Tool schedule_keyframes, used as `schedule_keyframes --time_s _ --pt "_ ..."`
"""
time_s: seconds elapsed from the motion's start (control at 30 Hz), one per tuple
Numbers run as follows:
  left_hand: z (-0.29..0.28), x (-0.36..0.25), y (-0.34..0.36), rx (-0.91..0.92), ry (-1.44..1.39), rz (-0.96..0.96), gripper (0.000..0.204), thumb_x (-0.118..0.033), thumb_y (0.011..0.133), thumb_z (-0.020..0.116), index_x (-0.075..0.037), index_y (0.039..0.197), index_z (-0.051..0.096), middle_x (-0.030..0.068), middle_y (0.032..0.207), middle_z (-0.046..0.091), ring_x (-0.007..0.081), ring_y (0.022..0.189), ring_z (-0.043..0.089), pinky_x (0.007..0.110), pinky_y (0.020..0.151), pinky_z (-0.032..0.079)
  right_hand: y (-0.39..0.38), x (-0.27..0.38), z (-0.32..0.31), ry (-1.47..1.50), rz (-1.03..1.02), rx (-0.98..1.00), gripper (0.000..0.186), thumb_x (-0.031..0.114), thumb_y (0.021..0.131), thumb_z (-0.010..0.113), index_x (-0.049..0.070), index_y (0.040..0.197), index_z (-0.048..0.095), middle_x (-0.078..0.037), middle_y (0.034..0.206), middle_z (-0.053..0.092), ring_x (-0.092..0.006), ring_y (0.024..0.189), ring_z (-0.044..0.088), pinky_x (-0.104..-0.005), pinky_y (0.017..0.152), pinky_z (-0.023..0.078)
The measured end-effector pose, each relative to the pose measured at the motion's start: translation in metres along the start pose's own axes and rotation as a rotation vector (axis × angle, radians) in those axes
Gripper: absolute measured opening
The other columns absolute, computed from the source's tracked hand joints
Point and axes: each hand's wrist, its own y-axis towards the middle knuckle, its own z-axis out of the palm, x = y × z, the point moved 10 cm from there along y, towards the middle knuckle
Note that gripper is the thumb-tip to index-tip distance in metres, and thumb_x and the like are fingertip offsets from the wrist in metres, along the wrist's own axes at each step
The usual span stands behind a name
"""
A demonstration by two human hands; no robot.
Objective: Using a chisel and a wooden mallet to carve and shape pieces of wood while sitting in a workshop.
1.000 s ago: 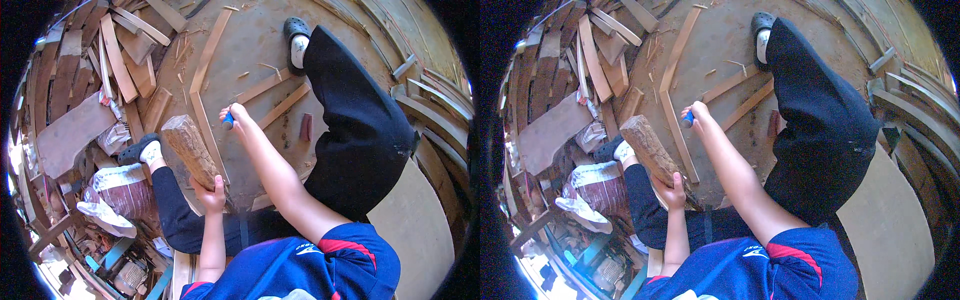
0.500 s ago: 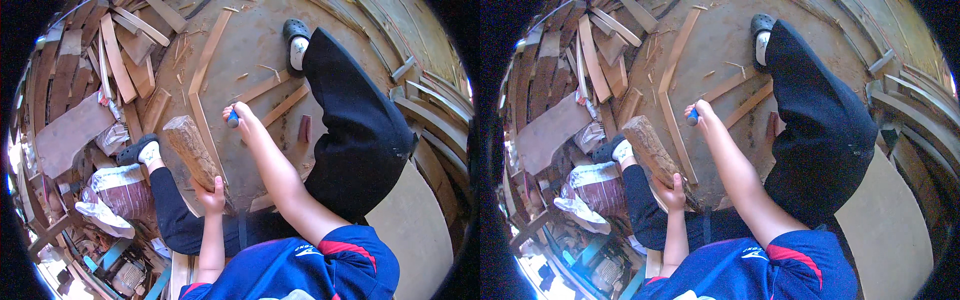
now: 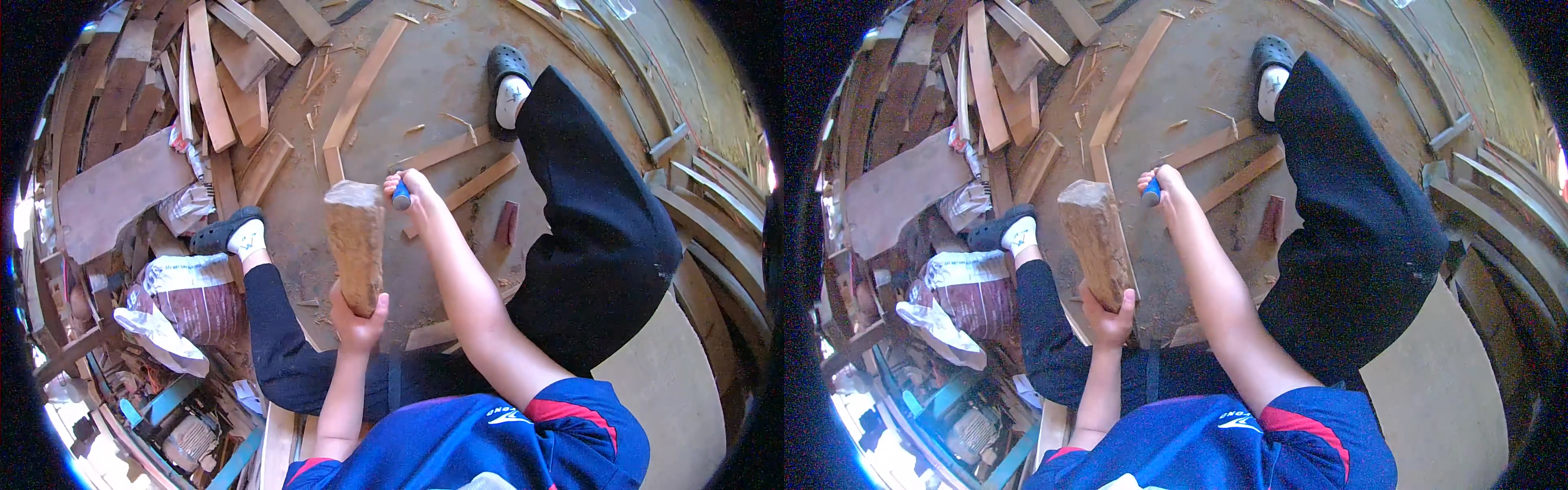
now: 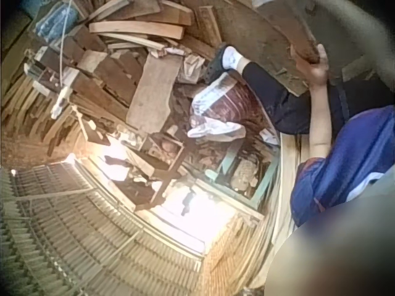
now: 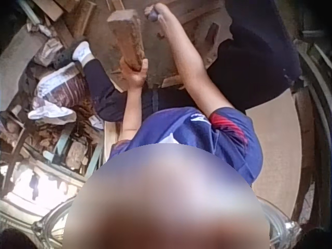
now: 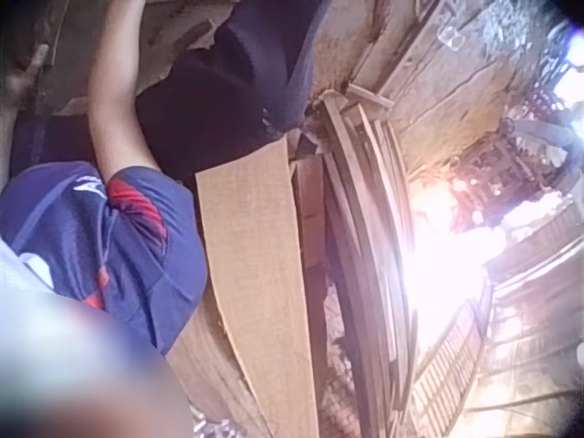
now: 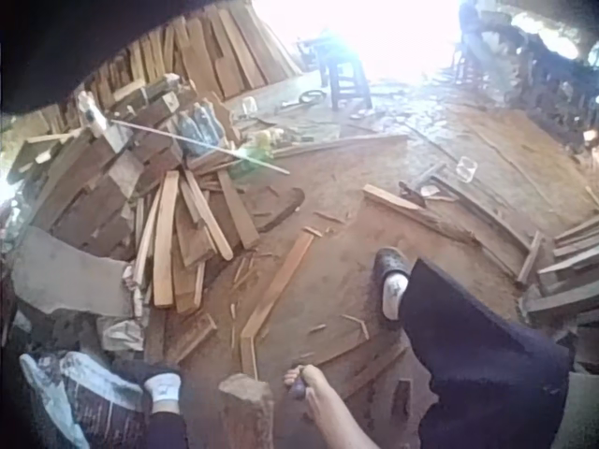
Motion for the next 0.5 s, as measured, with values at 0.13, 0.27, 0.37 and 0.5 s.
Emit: schedule_keyframes --time_s 0.13,0.27,0.37,0.5 --pt "-0.002 -0.041 -0.003 -0.088 -0.236 0.187 0.068 -0.026 0.073 0.077 0.002 0.123 0.040 0.0164 0.106 0.058 0.0257 0.099 0.059 0.035 0.086 0.046 -0.003 -0.002 0.013 0.011 0.026 -0.003 0.014 0.006 0.085 0.025 0.007 0.072 0.031 -0.004 0.061 0.038 -0.0143 0.047 0.039 -0.0274 0.041 0.039" --pt "0.043 -0.004 0.017 0.133 0.162 -0.145 0.065 -0.027 0.073 0.076 -0.002 0.124 0.042 0.0224 0.103 0.062 0.0356 0.094 0.064 0.041 0.081 0.050 -0.014 -0.005 0.018 -0.178 -0.029 -0.041 0.020 0.009 0.088 0.025 0.007 0.070 0.033 -0.004 0.061 0.040 -0.0144 0.048 0.040 -0.0279 0.041 0.040" --pt "0.039 -0.007 0.016 0.120 0.113 -0.037 0.063 -0.025 0.074 0.076 -0.003 0.124 0.043 0.0230 0.104 0.063 0.0376 0.094 0.064 0.042 0.080 0.051 -0.023 0.004 0.016 -0.428 -0.186 -0.087 0.024 0.012 0.091 0.026 0.007 0.068 0.034 -0.004 0.061 0.042 -0.0138 0.047 0.040 -0.0276 0.041 0.041" --pt "0.026 -0.018 0.011 0.040 -0.138 0.107 0.063 -0.022 0.073 0.076 -0.003 0.123 0.044 0.0214 0.106 0.062 0.0334 0.096 0.064 0.040 0.080 0.051 -0.020 0.001 0.013 -0.199 -0.099 -0.083 0.016 0.006 0.083 0.027 0.007 0.070 0.037 -0.005 0.062 0.044 -0.0150 0.049 0.043 -0.0279 0.045 0.041"
